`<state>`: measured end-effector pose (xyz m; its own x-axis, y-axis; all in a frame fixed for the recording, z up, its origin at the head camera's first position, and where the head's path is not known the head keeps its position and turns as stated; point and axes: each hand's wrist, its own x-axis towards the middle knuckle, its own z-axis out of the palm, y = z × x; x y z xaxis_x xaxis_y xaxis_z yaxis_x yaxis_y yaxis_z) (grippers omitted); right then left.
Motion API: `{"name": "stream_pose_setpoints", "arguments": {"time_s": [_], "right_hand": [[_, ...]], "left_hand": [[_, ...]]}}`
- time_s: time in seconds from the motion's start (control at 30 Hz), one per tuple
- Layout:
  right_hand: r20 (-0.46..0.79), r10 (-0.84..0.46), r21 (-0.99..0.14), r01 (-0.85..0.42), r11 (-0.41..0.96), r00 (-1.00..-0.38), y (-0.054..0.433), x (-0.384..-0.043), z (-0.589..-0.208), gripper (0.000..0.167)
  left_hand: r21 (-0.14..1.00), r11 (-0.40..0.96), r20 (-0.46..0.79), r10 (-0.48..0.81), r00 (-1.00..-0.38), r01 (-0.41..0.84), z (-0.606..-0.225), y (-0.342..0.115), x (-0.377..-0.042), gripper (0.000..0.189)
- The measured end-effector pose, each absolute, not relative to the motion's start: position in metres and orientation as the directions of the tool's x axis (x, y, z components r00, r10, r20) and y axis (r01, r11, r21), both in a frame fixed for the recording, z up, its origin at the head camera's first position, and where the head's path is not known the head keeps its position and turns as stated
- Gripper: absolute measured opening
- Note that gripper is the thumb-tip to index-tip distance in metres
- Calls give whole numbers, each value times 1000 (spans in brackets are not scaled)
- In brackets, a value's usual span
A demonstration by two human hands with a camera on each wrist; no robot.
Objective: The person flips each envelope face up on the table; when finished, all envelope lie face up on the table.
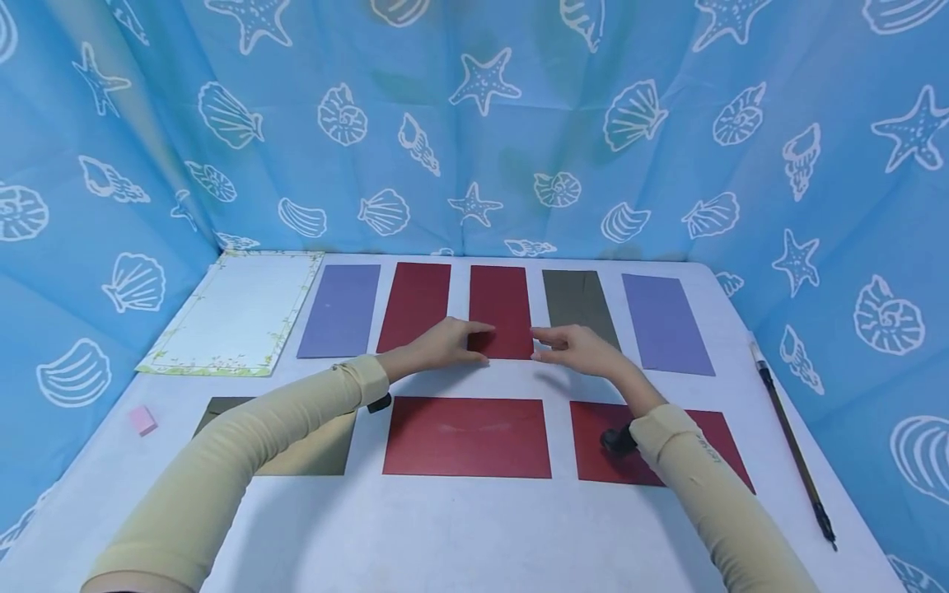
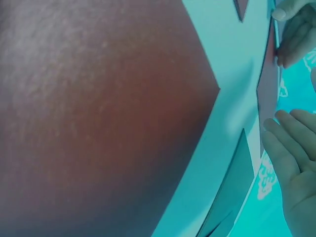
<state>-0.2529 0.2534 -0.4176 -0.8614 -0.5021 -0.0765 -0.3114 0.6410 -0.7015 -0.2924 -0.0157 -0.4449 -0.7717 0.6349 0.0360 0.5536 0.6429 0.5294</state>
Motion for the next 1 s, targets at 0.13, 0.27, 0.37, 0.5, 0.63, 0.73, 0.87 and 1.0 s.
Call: {"name": "stream_pose_setpoints", "arguments": {"time_s": [0.13,0.27,0.37,0.5,0.63,0.73,0.87,1.0], "right_hand": [[-91,-514,-689,-319,651,-853,250,-256,-421,56],[-104,-504,-680,-309,666,-857,249,-258,-425,57],[-106,-500,-685,-301,663,-859,250,-258,-426,57],[-109,-500,-692,-295,659,-859,250,-258,-427,57],[-104,-507,-696,-302,651,-856,251,-258,-427,56],[-97,-515,-702,-308,642,-852,252,-259,-428,55],[-84,-524,-702,-323,635,-848,254,-259,-428,51],[-59,-520,-692,-340,637,-852,256,-258,-427,48]], "left_hand": [[522,646,52,628,-777,557,-448,-14,-295,60],[525,654,59,610,-790,544,-449,-12,-296,58],[521,663,60,600,-798,538,-448,-11,-296,56],[493,681,54,598,-800,542,-445,-10,-296,55],[452,697,48,604,-795,557,-444,-10,-297,54],[444,696,51,609,-792,564,-444,-9,-297,53],[460,682,61,615,-787,568,-444,-8,-297,49],[477,668,70,618,-783,571,-444,-6,-298,44]]}}
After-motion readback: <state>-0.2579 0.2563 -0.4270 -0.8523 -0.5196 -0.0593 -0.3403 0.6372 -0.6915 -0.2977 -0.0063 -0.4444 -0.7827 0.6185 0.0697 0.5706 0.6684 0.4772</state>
